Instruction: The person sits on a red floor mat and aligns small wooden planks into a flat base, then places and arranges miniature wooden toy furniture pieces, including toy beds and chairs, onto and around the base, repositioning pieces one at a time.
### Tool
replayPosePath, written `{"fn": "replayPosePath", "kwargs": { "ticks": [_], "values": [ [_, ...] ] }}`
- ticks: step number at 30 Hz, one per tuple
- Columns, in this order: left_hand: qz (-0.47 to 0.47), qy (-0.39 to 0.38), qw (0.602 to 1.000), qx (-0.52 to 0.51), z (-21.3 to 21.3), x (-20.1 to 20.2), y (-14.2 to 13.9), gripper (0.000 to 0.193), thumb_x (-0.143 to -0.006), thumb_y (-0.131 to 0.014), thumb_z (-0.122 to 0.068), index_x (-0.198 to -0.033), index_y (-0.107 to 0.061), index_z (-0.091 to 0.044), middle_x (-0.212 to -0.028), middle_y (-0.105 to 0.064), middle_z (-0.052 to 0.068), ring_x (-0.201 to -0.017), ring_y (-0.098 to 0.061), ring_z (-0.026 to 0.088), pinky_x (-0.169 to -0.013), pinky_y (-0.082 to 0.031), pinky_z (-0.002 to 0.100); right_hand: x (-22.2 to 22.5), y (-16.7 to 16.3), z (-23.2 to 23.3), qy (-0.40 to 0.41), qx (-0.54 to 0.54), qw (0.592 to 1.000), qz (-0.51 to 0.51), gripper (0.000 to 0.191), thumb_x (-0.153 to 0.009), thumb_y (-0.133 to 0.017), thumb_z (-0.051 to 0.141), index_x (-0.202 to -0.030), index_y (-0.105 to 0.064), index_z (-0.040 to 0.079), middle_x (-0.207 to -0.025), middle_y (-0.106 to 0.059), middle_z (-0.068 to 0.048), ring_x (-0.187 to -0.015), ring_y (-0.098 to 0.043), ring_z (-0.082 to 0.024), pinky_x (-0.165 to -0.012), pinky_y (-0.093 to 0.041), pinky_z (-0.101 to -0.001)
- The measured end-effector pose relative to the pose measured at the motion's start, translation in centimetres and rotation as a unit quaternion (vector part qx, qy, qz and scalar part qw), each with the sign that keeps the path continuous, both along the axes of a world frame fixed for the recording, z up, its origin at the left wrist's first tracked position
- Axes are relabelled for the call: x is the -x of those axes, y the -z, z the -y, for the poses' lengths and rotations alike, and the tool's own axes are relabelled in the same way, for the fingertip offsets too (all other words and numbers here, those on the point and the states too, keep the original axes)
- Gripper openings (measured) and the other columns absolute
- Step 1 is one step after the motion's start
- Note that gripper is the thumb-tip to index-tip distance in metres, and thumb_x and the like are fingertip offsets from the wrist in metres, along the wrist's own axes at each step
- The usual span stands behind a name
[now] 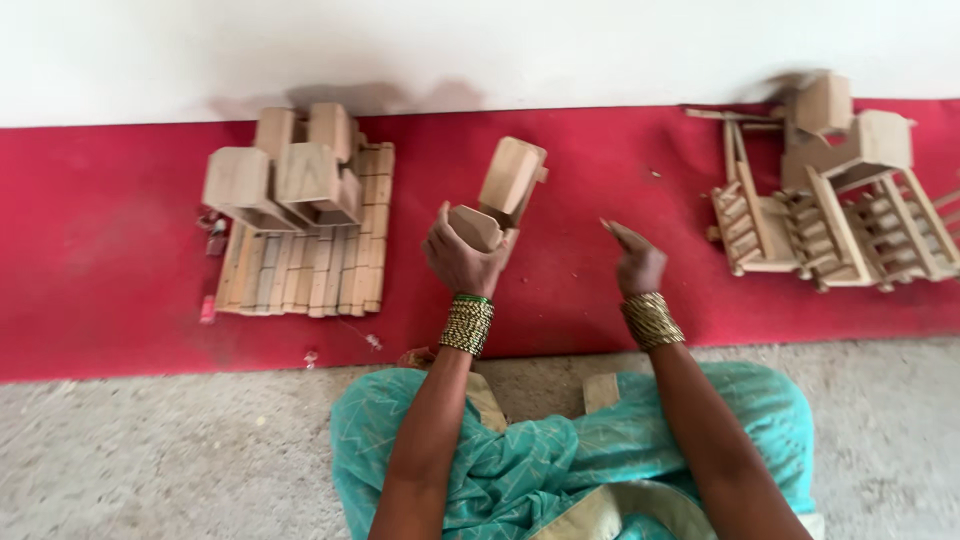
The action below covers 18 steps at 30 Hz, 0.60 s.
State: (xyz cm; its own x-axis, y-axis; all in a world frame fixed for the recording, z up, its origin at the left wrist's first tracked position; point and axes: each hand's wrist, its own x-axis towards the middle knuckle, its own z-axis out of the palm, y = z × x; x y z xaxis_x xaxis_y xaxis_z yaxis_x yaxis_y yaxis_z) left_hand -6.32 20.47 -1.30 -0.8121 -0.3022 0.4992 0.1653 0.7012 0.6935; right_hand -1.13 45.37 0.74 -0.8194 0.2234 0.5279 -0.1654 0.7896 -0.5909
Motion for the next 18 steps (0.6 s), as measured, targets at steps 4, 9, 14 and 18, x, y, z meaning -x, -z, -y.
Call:
{"fn": "replayPosePath", "kwargs": {
  "ticks": [4, 9, 14, 18],
  "values": [
    [0.049, -0.077, 0.995, 0.046, 4.6, 2.7, -0.1, 0.113, -0.057, -0.095, -0.05, -0.148, -0.042, -0.009, -0.136, -0.058, 0.018, -0.121, -0.056, 0.037, -0.098, -0.05, 0.057, -0.5, 2.6, -1.4, 0.045, 0.049, 0.997, 0.026, 0.022, -0.099, -0.065, -0.005, -0.114, -0.077, 0.005, -0.114, -0.074, -0.018, -0.104, -0.075, -0.029, -0.089, -0.062, -0.0382],
    [0.069, -0.174, 0.98, 0.073, 8.3, 4.8, -0.5, 0.114, -0.053, -0.095, -0.041, -0.148, -0.038, -0.015, -0.138, -0.056, 0.022, -0.123, -0.053, 0.043, -0.092, -0.051, 0.059, 0.7, 4.8, -1.2, 0.029, 0.039, 0.999, 0.023, 0.027, -0.098, -0.06, -0.006, -0.112, -0.078, 0.006, -0.115, -0.075, -0.017, -0.103, -0.076, -0.027, -0.087, -0.063, -0.0364],
    [0.088, -0.207, 0.97, 0.093, 10.3, 6.6, -2.5, 0.114, -0.054, -0.093, -0.038, -0.15, -0.035, -0.017, -0.138, -0.056, 0.02, -0.124, -0.053, 0.041, -0.093, -0.049, 0.06, 1.1, 5.3, -0.9, 0.014, 0.038, 0.999, 0.021, 0.023, -0.098, -0.063, -0.005, -0.112, -0.078, 0.004, -0.112, -0.075, -0.017, -0.1, -0.076, -0.026, -0.085, -0.064, -0.0373],
    [0.094, -0.212, 0.964, 0.133, 10.8, 9.5, -4.2, 0.117, -0.054, -0.094, -0.039, -0.151, -0.034, -0.014, -0.134, -0.057, 0.02, -0.122, -0.054, 0.039, -0.091, -0.047, 0.065, 1.8, 5.4, -0.7, 0.007, 0.072, 0.997, 0.04, 0.021, -0.1, -0.061, -0.002, -0.111, -0.078, 0.006, -0.114, -0.075, -0.015, -0.099, -0.077, -0.022, -0.083, -0.065, -0.0341]
  ]
}}
